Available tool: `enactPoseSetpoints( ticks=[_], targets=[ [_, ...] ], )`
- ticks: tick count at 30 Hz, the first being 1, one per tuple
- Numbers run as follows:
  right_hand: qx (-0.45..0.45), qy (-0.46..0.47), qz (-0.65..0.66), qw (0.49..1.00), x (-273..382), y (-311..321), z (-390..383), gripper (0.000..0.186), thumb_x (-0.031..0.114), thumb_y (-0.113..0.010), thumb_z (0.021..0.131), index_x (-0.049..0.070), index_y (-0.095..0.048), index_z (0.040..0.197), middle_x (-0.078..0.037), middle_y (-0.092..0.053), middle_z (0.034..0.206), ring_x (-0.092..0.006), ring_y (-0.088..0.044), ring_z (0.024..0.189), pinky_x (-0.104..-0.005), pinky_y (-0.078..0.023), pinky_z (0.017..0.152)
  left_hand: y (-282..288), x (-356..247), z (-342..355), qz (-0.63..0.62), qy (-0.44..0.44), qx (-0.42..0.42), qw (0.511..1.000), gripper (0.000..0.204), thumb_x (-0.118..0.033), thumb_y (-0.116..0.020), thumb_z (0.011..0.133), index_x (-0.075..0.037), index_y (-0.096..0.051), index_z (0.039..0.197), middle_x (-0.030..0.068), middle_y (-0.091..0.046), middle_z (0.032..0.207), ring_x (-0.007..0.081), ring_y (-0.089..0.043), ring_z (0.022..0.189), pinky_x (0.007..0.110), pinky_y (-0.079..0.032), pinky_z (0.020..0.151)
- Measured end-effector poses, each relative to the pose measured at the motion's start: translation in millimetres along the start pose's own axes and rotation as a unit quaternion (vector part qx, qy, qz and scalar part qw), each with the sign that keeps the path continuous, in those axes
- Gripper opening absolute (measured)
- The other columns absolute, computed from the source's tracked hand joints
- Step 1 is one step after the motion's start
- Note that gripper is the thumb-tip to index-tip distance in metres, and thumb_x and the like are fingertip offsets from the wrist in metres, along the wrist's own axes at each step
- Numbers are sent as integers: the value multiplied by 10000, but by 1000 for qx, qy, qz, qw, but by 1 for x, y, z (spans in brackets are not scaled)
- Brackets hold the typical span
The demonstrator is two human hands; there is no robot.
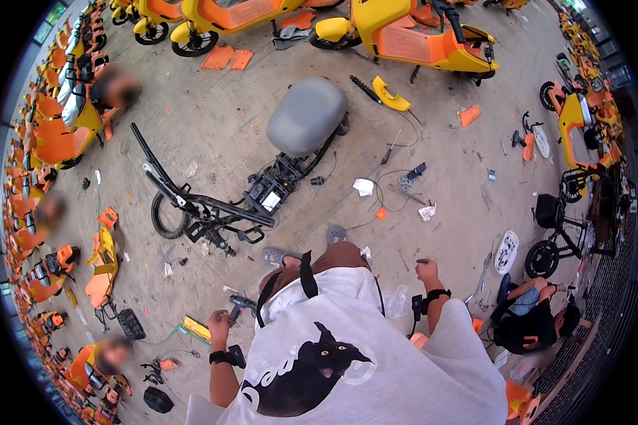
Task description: The person connects electrical wires and components to the handlebar assembly of an electric scooter, installs a battery into the chassis, and checks the display on the console.
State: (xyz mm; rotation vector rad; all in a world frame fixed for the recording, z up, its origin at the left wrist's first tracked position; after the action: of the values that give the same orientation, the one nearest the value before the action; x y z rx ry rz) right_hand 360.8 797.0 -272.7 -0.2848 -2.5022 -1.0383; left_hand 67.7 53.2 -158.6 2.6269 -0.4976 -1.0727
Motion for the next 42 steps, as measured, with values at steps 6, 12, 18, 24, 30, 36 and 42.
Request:
enactPoseSetpoints(
  ticks=[6,12,18,24,30,36,42],
  targets=[
    [124,-231,35,964,-64,-6,-75,240,170,-571,818,8,-650,977,-106,-665,834,-216,-644,673,-347,-521,597,-50,-28,-54,45,-17,11,999,124,-55,-609,818,52,-556,851,117,-643,697,168,-624,571,258,-503,541],
    [202,-31,40,978,65,-52,-45,263,200,-559,847,-8,-642,986,-111,-671,840,-193,-644,666,-312,-504,571,-46,28,-99,73,59,-35,995,147,-23,-636,767,44,-506,781,158,-652,703,193,-652,580,265,-501,489],
    [193,75,63,976,198,-71,-16,249,167,-555,860,-48,-639,951,-117,-659,766,-176,-629,600,-280,-479,532,-37,80,-136,-1,121,-63,991,168,-76,-594,809,71,-559,884,159,-666,740,198,-656,588,266,-508,493],
    [180,83,42,979,241,-86,-24,246,185,-538,867,0,-639,996,-91,-664,820,-162,-633,648,-272,-483,546,-57,103,-141,15,174,-7,985,200,-101,-583,831,72,-567,931,160,-669,760,203,-653,589,291,-517,493],
    [242,67,56,967,248,-108,-74,217,157,-544,888,3,-633,1012,-83,-654,807,-167,-638,652,-283,-499,539,-63,132,-62,-28,219,27,975,203,-133,-568,844,53,-579,925,150,-667,760,194,-652,599,287,-523,503],
    [269,64,-9,961,249,-147,-30,244,161,-564,866,-17,-627,1021,-115,-667,829,-184,-652,686,-295,-518,587,-90,-11,-19,-91,74,-18,993,163,-133,-561,875,28,-571,893,96,-656,756,165,-636,637,278,-519,555],
    [244,194,-225,923,248,-272,100,306,263,-587,802,12,-654,963,-184,-666,865,-304,-648,808,-352,-513,747,-126,-18,-40,-28,134,-44,990,148,-106,-566,874,41,-584,884,122,-659,783,177,-644,705,302,-544,621]
  ],
)
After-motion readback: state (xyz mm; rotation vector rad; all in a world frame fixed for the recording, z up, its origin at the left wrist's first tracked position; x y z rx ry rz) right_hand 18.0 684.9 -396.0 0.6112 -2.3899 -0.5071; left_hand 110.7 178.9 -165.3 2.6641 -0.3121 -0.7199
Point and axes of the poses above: each hand's wrist, its own z-axis towards the middle knuckle, its own y-axis out of the back of the hand, x = y × z, the point moved 10 cm from there along z, towards the middle knuckle
